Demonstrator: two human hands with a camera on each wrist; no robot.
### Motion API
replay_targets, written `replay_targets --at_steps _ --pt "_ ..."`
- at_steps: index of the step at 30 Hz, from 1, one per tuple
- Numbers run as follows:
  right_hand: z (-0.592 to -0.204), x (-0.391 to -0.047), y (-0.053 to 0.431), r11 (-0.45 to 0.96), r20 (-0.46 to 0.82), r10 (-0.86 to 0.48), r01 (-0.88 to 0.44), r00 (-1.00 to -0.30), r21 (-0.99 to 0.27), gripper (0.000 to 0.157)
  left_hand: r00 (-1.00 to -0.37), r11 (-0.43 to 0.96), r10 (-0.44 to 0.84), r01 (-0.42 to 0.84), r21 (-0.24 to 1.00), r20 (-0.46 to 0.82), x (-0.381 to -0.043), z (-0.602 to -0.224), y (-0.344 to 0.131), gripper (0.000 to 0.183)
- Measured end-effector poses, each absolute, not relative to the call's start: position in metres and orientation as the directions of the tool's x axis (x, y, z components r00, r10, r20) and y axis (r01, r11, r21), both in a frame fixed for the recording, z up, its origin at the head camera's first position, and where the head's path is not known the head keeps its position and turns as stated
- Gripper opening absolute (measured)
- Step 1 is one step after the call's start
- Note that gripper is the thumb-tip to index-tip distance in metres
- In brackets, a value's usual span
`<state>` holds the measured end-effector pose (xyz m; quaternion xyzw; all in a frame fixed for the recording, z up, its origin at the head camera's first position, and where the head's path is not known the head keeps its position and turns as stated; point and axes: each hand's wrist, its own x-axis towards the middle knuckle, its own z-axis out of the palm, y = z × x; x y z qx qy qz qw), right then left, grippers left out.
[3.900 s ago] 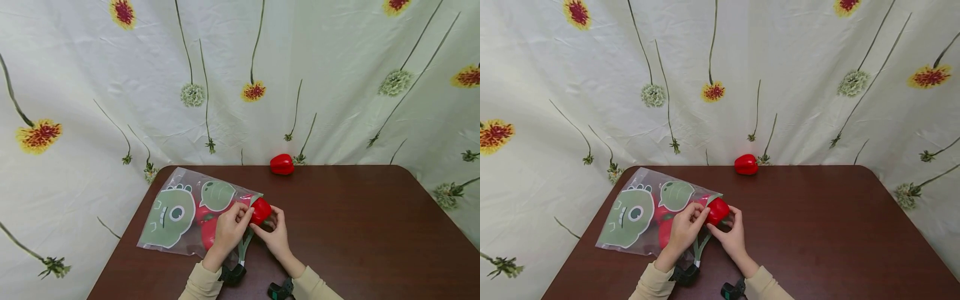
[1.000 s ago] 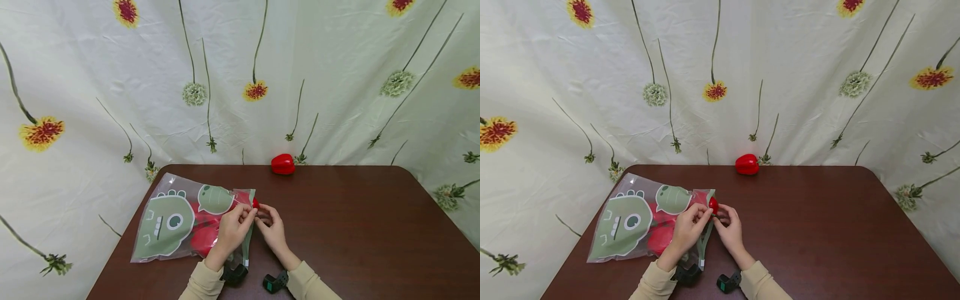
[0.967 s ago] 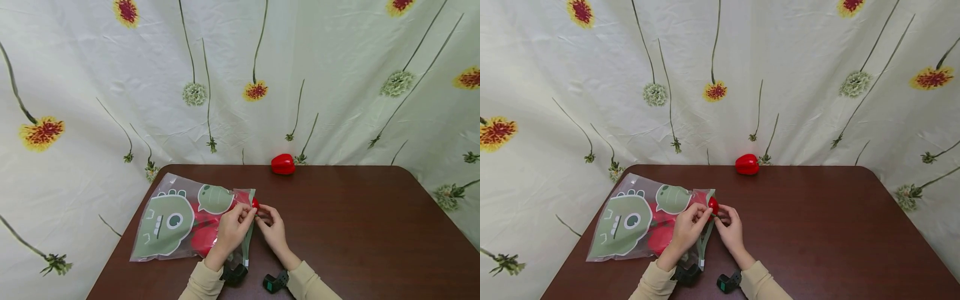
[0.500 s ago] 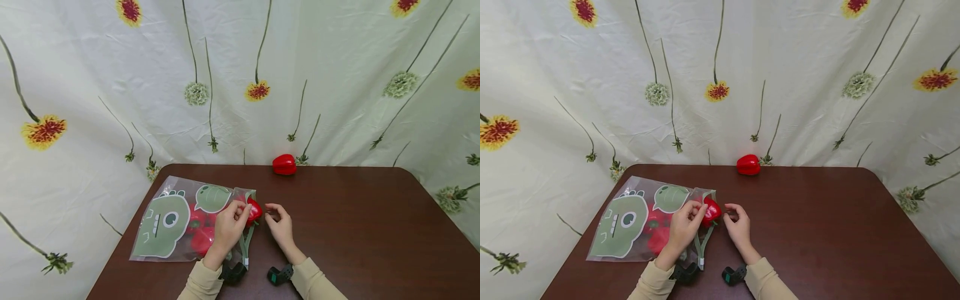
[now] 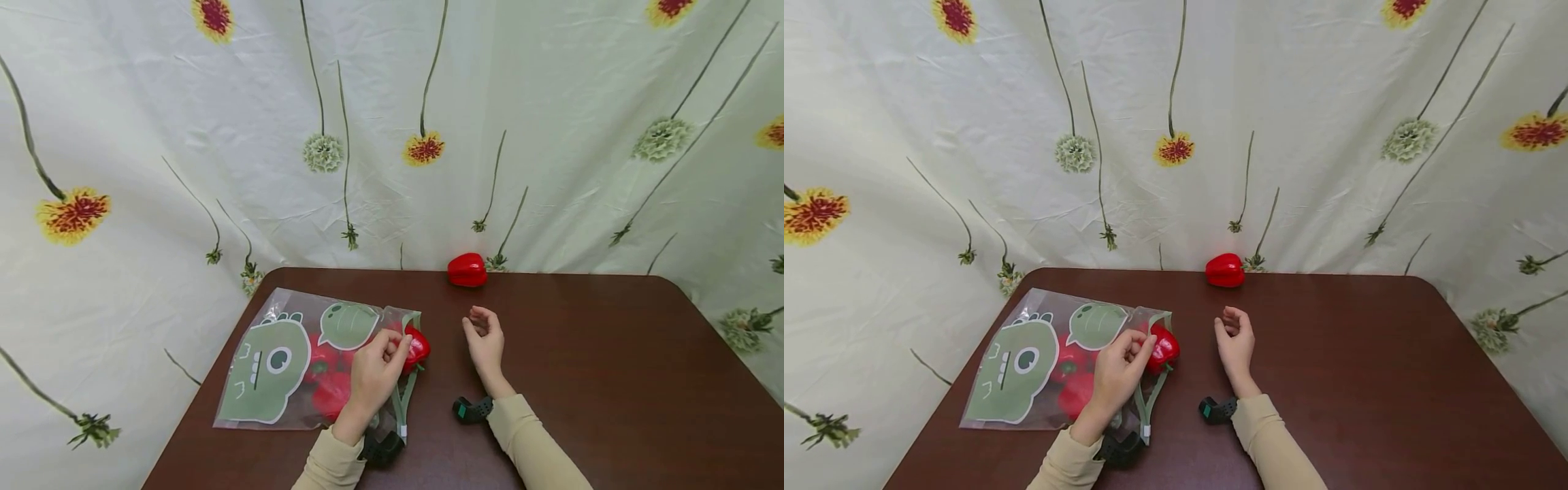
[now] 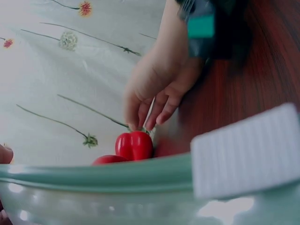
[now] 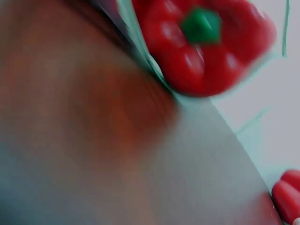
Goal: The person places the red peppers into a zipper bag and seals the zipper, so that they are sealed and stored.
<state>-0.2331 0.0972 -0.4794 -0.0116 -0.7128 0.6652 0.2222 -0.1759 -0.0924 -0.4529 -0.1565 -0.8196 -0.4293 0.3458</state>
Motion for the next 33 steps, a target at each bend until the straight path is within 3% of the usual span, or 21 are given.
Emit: replay_targets --at_steps 8,15,33 --pt "-0.503 -0.278 0.114 0.118 0.33 0.373 -0.309 -0.867 -0.944 0.047 -0.73 0.578 -0.045 0.538 0.614 0.682 -0.175 -0.453 -0.094 0.011" --pt "-0.516 -0.306 0.122 0.186 0.324 0.391 -0.271 -0.862 -0.945 0.053 -0.73 0.565 -0.038 0.547 0.617 0.682 -0.175 -0.453 -0.094 0.013" --pt "-0.508 -0.34 0.133 0.323 0.225 0.253 -0.138 -0.941 -0.936 0.077 -0.741 0.552 -0.016 0.553 0.624 0.671 -0.175 -0.455 -0.096 0.013"
